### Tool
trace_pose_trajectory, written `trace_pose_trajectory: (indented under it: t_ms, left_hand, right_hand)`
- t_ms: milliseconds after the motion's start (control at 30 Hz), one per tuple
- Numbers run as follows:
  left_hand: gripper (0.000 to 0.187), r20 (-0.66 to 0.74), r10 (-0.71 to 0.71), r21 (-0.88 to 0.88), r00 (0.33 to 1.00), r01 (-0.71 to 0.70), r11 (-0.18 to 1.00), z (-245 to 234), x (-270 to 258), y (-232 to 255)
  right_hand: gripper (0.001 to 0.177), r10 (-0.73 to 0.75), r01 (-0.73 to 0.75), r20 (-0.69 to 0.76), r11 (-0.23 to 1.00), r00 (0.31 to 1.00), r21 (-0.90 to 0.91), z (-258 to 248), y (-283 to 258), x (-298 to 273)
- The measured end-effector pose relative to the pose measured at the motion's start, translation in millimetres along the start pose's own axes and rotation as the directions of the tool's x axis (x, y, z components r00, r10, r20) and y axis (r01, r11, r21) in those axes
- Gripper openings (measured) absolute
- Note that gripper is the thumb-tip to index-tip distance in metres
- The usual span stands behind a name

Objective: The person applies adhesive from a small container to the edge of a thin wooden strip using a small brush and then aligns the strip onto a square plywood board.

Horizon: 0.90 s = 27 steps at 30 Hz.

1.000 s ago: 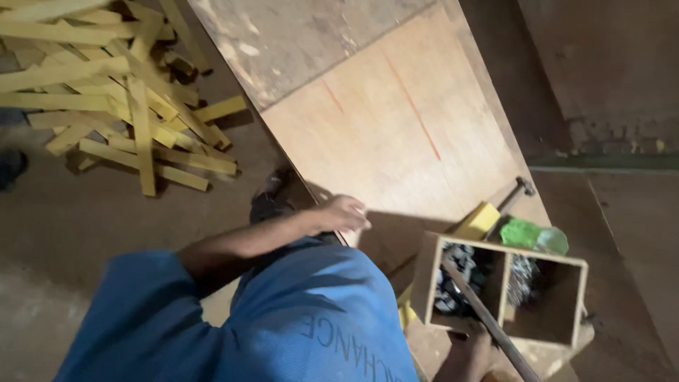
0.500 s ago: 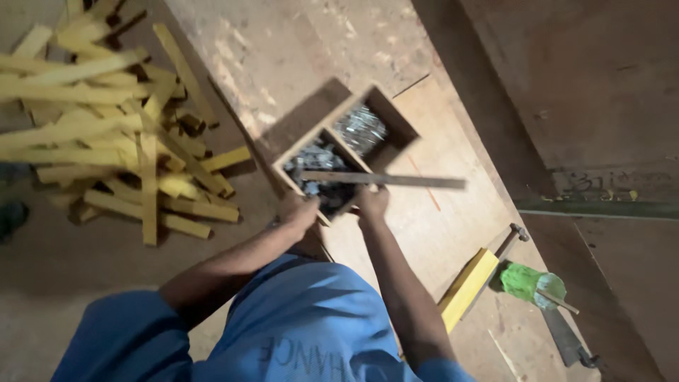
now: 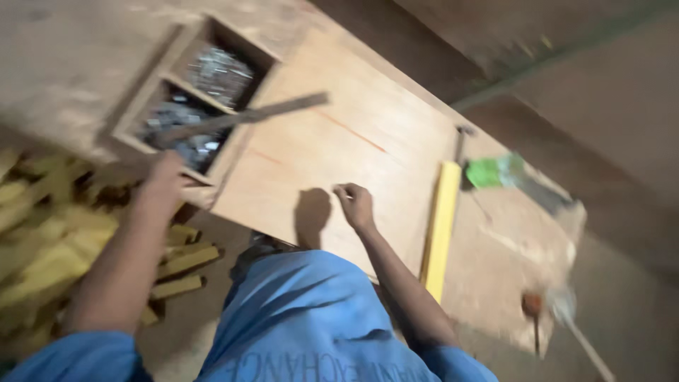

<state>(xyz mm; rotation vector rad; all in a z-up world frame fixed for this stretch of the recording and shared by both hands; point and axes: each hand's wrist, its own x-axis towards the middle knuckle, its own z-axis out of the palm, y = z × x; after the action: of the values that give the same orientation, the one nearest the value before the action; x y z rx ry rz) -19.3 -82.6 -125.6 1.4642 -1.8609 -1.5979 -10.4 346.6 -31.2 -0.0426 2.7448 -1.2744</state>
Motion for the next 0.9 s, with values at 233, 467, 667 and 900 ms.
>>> trace_pose_trajectory:
  t_ms: [233,467,667,900]
  left_hand:
    - [0.063,0.077,0.016,-0.181,0.997,-0.002,0.984,-11,-34,79]
    - [0.089,0.207,0.114,0.174,0.972,-0.151,0.973,-7,-143,69]
    - [0.122,0.36,0.201,0.725,0.911,-0.408,0.555,9,-196,24]
    - [0.132,0.412,0.144,0.763,0.9,-0.427,0.484,-9,-199,-21]
  right_hand:
    - [0.075,0.206,-0.55,-0.639,0.733,0.741,-0.401,-133,149,-145]
    - [0.088,0.434,-0.645,-0.51,0.671,0.742,-0.366,-139,210,-211]
    - [0.072,0.45,-0.554,-0.374,0.796,0.811,-0.244,-166,224,-211]
    - [0.068,0.288,-0.435,-0.415,0.841,0.863,-0.322,-185,235,-218]
